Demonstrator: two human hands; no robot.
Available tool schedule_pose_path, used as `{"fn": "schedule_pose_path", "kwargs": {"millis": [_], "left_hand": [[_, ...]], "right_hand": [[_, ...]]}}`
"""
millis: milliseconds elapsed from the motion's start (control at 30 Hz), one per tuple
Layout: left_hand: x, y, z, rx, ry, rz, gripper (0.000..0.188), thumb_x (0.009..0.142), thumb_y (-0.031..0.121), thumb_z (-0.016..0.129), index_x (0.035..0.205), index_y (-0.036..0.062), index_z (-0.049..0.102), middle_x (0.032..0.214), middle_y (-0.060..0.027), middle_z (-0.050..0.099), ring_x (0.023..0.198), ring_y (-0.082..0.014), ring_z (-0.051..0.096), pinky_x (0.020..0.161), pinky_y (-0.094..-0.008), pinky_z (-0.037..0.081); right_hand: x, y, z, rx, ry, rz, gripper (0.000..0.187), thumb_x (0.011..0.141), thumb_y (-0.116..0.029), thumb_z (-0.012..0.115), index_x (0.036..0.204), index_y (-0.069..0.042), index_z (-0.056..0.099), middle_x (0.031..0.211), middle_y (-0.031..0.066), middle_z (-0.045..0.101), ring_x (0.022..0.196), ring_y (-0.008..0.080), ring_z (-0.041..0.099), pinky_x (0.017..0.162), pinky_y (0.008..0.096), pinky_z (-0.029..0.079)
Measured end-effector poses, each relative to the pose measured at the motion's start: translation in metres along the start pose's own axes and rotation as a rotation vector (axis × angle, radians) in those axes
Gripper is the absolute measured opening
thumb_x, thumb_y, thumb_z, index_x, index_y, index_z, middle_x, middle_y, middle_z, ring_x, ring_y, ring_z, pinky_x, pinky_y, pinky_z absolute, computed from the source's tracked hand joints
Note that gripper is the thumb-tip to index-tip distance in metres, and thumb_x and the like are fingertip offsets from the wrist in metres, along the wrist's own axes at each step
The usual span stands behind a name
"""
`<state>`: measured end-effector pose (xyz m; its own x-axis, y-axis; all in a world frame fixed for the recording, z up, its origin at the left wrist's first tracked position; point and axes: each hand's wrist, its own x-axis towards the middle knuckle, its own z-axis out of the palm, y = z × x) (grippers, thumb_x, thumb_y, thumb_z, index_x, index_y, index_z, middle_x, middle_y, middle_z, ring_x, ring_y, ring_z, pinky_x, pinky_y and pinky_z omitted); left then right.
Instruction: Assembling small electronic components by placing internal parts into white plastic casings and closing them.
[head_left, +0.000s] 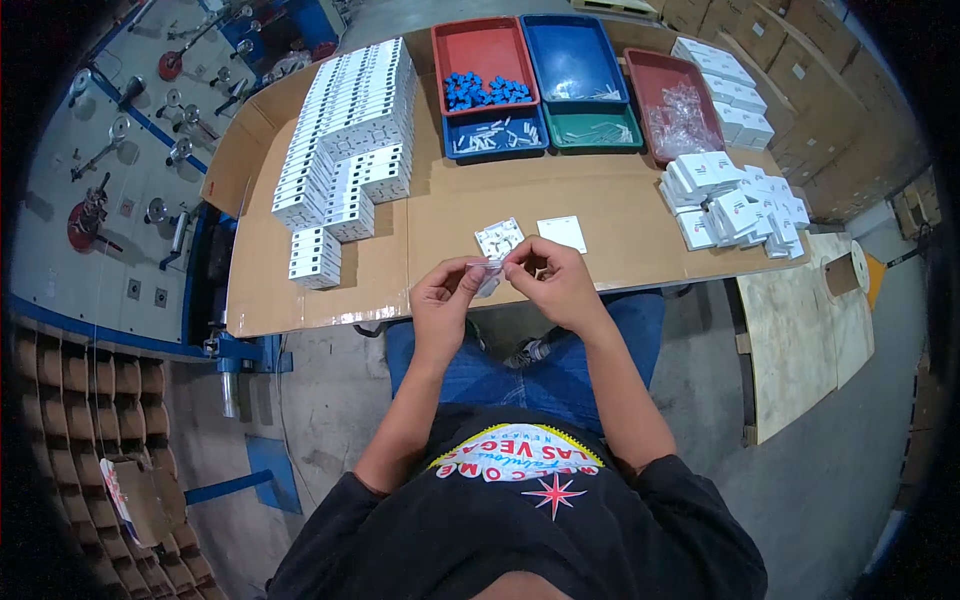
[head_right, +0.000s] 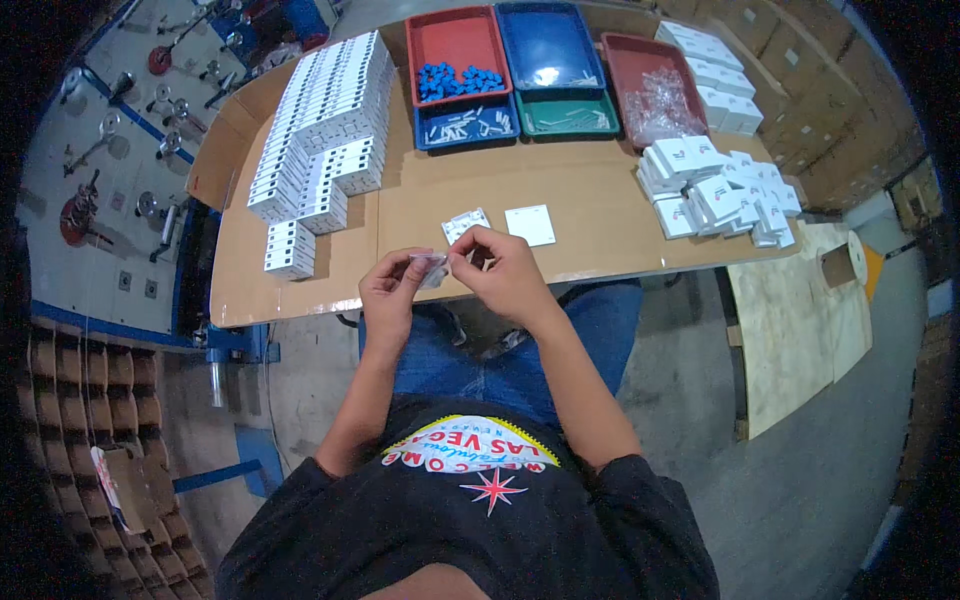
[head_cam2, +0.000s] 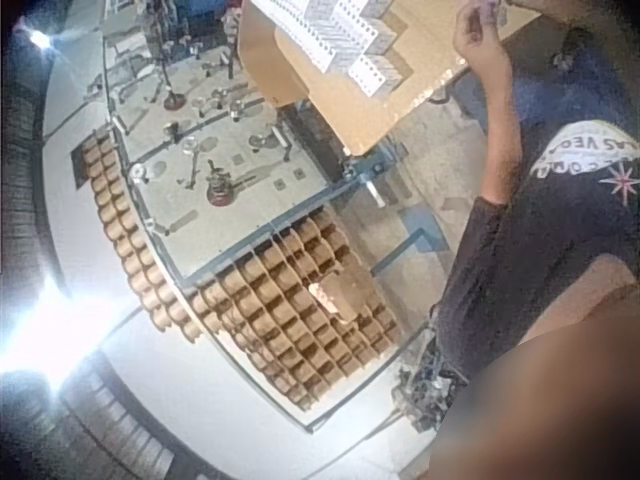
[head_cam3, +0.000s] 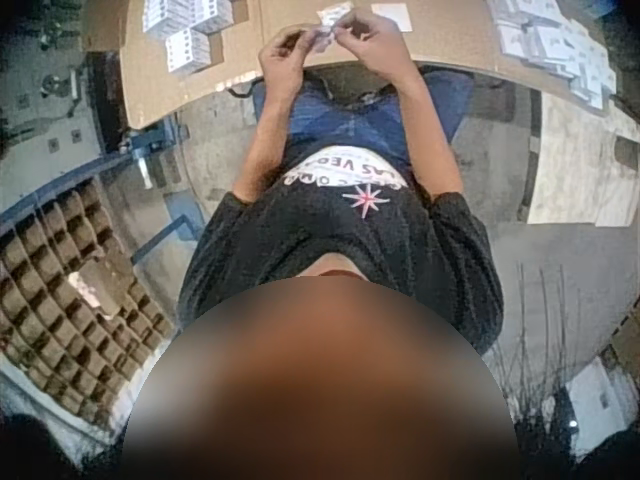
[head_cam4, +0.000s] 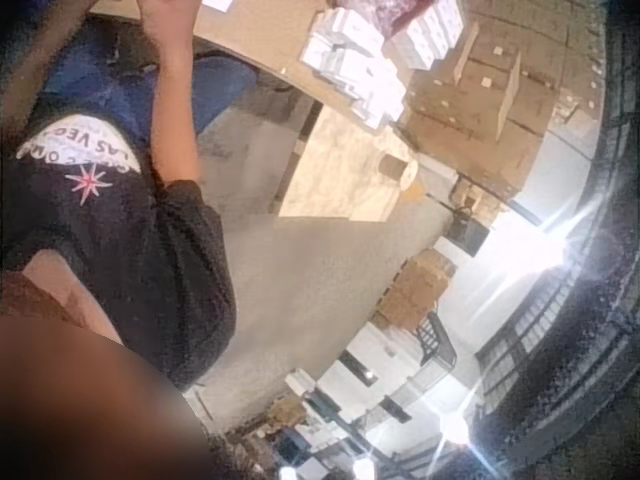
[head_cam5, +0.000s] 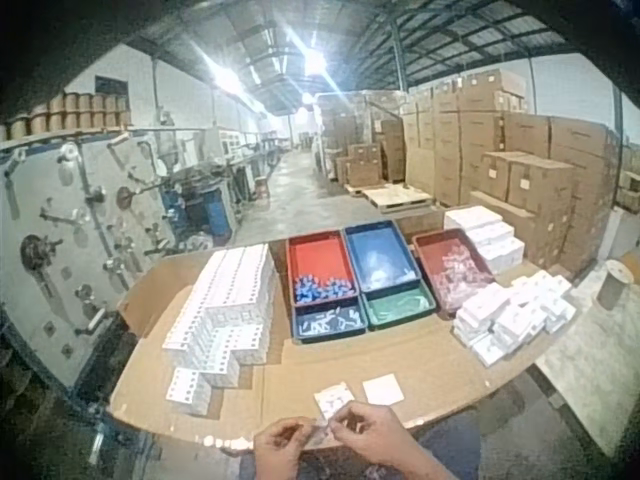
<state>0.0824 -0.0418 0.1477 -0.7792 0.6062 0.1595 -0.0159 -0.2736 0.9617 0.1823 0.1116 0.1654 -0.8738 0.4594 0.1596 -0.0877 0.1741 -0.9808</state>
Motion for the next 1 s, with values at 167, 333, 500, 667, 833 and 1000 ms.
{"fn": "schedule_pose_path", "kwargs": {"millis": [167, 333, 500, 667, 833, 1000], "left_hand": [[0.004, -0.012, -0.006, 0.002, -0.028, 0.001, 0.017, 0.099, 0.008, 0.069, 0.112, -0.0032, 0.072, 0.105, -0.0081, 0.074, 0.096, -0.0126, 0.069, 0.086, -0.0266, 0.056], [0.009, -0.014, -0.002, 0.028, -0.026, -0.023, 0.017, 0.099, 0.008, 0.069, 0.111, -0.0032, 0.072, 0.104, -0.0077, 0.074, 0.096, -0.0124, 0.069, 0.086, -0.0262, 0.055], [0.015, -0.018, 0.000, 0.068, -0.027, -0.047, 0.016, 0.098, 0.007, 0.070, 0.111, -0.0032, 0.072, 0.103, -0.0076, 0.074, 0.097, -0.0127, 0.069, 0.087, -0.0265, 0.055], [0.017, -0.025, 0.000, 0.068, -0.041, -0.072, 0.017, 0.098, 0.006, 0.070, 0.111, -0.0038, 0.072, 0.105, -0.0085, 0.074, 0.098, -0.0134, 0.069, 0.088, -0.0268, 0.055], [0.020, -0.025, -0.001, 0.068, -0.033, -0.082, 0.019, 0.098, 0.006, 0.070, 0.114, -0.0041, 0.070, 0.107, -0.0092, 0.074, 0.099, -0.0138, 0.069, 0.089, -0.0271, 0.055], [0.023, -0.025, 0.000, 0.101, -0.017, -0.095, 0.018, 0.099, 0.007, 0.069, 0.113, -0.0041, 0.070, 0.107, -0.0094, 0.074, 0.099, -0.0144, 0.070, 0.089, -0.0275, 0.055]], "right_hand": [[0.001, -0.003, -0.002, 0.034, -0.011, 0.006, 0.007, 0.094, -0.006, 0.070, 0.099, -0.001, 0.071, 0.085, -0.0018, 0.065, 0.070, 0.0024, 0.052, 0.061, 0.0200, 0.041], [0.004, 0.007, -0.006, 0.008, 0.002, -0.025, 0.008, 0.093, -0.005, 0.071, 0.099, 0.000, 0.071, 0.084, -0.0010, 0.064, 0.068, 0.0027, 0.051, 0.059, 0.0207, 0.040], [0.007, 0.010, -0.009, -0.046, 0.024, -0.009, 0.007, 0.091, -0.005, 0.072, 0.095, 0.000, 0.072, 0.082, -0.0002, 0.064, 0.066, 0.0026, 0.051, 0.059, 0.0208, 0.040], [0.009, 0.016, -0.007, -0.055, 0.085, -0.037, 0.012, 0.087, -0.010, 0.074, 0.091, 0.001, 0.070, 0.077, 0.0044, 0.063, 0.062, 0.0089, 0.055, 0.056, 0.0258, 0.043], [0.013, 0.024, -0.006, -0.031, 0.115, -0.003, 0.010, 0.087, -0.008, 0.074, 0.089, 0.000, 0.069, 0.078, 0.0037, 0.064, 0.062, 0.0077, 0.055, 0.057, 0.0245, 0.043], [0.016, 0.024, -0.003, 0.063, 0.118, -0.014, 0.008, 0.087, -0.007, 0.074, 0.092, -0.001, 0.070, 0.084, 0.0026, 0.064, 0.064, 0.0059, 0.054, 0.057, 0.0221, 0.043]]}}
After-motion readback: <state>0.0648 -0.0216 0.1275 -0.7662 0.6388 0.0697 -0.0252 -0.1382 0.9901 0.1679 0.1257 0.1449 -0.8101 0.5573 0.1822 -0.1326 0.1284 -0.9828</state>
